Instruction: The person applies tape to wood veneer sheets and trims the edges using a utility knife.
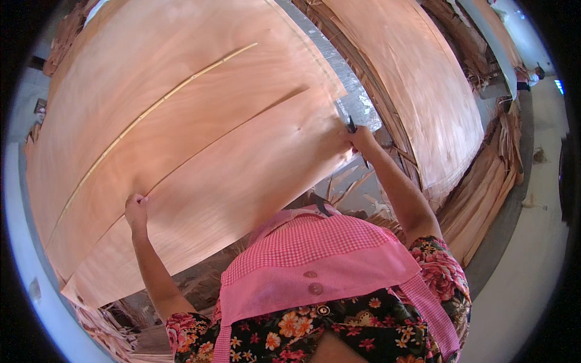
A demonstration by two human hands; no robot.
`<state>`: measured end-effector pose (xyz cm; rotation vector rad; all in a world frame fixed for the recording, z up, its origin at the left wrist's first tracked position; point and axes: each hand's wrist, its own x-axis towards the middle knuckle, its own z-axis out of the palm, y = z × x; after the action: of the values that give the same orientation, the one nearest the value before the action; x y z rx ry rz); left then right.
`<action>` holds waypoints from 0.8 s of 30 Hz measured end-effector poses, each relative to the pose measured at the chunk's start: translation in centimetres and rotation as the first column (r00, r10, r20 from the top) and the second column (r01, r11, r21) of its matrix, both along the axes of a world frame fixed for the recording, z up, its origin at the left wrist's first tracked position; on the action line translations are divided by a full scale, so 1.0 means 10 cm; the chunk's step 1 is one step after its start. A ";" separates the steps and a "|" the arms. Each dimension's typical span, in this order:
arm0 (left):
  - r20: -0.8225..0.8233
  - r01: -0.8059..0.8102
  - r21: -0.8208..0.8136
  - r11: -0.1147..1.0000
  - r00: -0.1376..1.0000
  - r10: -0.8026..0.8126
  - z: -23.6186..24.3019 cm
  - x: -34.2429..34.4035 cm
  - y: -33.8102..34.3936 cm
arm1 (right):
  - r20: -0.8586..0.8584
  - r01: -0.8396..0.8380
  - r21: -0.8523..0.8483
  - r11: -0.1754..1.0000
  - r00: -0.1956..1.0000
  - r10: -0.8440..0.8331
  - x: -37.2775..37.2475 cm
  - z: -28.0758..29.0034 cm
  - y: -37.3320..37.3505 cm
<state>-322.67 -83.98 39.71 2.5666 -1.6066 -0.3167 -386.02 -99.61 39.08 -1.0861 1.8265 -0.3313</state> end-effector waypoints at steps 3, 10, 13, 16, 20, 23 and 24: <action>0.202 0.117 -0.024 0.993 0.973 -0.110 0.09 -0.37 0.04 | 0.020 -0.032 -0.110 0.993 0.999 0.035 -0.14 -0.04 0.08; 0.138 0.520 -0.363 0.773 0.851 -0.507 -0.21 -2.78 -0.76 | 0.063 -0.155 0.041 0.987 0.986 0.153 -0.38 -0.03 0.06; -0.009 0.513 -0.304 0.803 0.841 -0.541 -0.16 -3.61 -0.91 | 0.091 -0.203 0.029 0.979 0.976 0.199 -0.41 -0.01 0.24; 0.055 0.559 -0.076 0.826 0.829 -0.556 0.00 -3.93 -0.94 | -0.002 -0.038 -0.051 0.998 0.999 0.038 -0.51 0.00 0.33; 0.059 0.675 -0.167 0.718 0.734 -0.676 -0.05 -4.14 -1.03 | 0.112 -0.039 -0.066 0.997 0.993 0.047 -0.70 -0.03 0.26; 0.067 0.701 -0.134 0.700 0.712 -0.699 -0.12 -4.28 -1.15 | 0.062 0.010 -0.019 1.000 0.998 -0.008 -0.74 -0.05 0.14; 0.080 0.675 -0.167 0.718 0.735 -0.673 -0.12 -4.34 -1.17 | 0.077 -0.017 -0.030 0.999 0.997 0.020 -0.74 -0.08 0.14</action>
<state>-366.04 -95.69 38.48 1.7481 -2.4045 -0.1776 -393.42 -98.24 38.31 -1.0950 1.7475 -0.3847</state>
